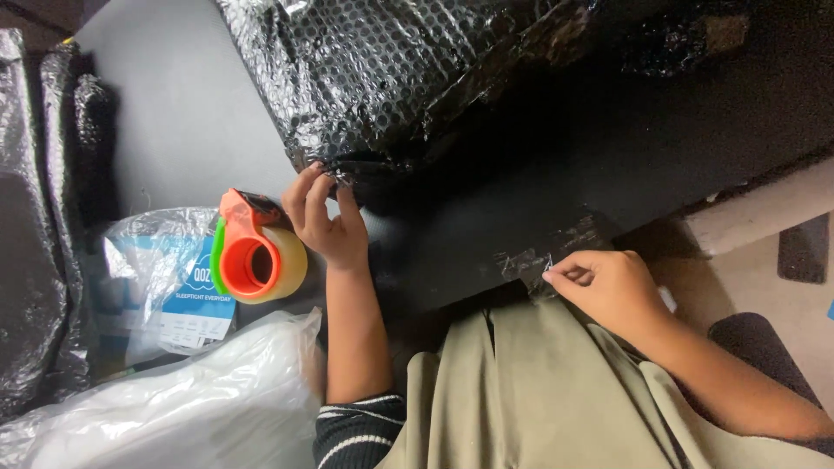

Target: Wrapping a green object in black bubble wrap and securing it with clear tape from a dispenser.

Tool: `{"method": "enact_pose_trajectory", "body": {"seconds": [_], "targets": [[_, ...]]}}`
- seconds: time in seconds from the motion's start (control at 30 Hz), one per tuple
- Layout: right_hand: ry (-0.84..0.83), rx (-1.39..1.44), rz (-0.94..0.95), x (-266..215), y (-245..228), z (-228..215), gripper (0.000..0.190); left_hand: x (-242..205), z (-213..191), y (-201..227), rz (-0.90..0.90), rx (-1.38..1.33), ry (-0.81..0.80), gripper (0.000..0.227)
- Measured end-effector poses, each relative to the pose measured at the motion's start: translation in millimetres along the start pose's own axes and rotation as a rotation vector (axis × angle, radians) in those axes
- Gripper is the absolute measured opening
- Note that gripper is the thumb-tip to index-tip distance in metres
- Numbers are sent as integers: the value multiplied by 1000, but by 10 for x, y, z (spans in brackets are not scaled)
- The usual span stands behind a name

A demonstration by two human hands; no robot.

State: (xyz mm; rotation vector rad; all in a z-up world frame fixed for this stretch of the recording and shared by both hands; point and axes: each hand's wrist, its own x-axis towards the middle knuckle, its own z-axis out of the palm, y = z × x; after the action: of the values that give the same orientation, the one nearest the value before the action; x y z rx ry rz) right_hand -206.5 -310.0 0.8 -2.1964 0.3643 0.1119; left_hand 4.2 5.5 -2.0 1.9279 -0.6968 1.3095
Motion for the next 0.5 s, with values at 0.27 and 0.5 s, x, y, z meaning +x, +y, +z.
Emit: {"method": "enact_pose_trajectory", "body": {"seconds": [0.27,0.5], "targets": [[-31,17,-618,-101,-586,-105,18,38,17,8,-10,-57,9,11],[-226,486,-948,285,-1370,-207,5,37,48,5,-5,-71,49,9]]}}
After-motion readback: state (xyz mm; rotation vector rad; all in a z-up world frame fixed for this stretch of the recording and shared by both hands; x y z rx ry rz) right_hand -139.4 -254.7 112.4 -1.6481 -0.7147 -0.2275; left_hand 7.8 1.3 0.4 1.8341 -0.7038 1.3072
